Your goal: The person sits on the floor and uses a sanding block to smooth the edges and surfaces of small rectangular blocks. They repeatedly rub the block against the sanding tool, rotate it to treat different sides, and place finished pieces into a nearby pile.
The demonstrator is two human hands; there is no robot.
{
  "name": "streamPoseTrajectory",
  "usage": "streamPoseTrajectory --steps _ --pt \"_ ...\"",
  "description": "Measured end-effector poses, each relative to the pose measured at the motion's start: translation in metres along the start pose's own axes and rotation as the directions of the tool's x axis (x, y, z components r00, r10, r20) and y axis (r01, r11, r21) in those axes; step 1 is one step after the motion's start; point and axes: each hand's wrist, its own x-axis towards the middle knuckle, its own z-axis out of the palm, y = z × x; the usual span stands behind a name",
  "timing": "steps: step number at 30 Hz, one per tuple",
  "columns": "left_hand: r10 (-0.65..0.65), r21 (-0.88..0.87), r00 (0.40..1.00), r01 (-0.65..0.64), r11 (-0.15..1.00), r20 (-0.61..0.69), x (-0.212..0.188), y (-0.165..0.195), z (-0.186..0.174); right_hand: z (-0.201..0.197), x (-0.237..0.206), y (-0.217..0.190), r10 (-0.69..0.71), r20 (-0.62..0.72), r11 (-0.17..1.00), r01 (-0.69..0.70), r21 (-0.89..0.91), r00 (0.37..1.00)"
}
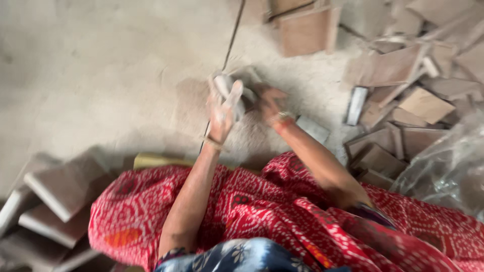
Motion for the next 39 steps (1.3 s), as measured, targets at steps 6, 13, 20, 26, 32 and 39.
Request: streamPoseTrajectory --steps 6,13,20,26,32,39 --pt "0.292 -0.063 0.947 -0.286 0.956 0.132 -0.001 -0.005 0.003 0.004 0.048 -0.027 -0.152 -0.058 0.976 0.141 -0.165 0.987" --pt "0.210 0.241 0.977 -0.215 0.947 0.046 -0.002 -0.007 0.002 -0.071 -0.031 -0.060 0.311 0.367 0.919 -0.376 0.119 0.877" --pt "0.406 0.278 0.900 -0.435 0.856 0.159 0.004 -0.007 -0.002 -0.085 0.050 -0.092 0.024 0.300 0.971 0.049 -0.233 0.954" --pt "0.224 0.317 0.973 -0.228 0.921 0.049 0.010 -0.008 -0.005 -0.059 -0.005 -0.073 0.169 0.068 0.981 -0.174 0.083 0.983" --pt "-0.004 0.144 0.996 0.017 0.989 -0.090 0.016 -0.010 -0.011 -0.016 -0.054 -0.050 0.081 -0.349 0.984 -0.020 0.176 0.933" --pt "-0.122 0.071 0.977 0.136 0.988 -0.174 0.022 -0.018 -0.019 0.020 -0.059 -0.079 0.091 -0.361 0.756 0.172 0.632 0.928"
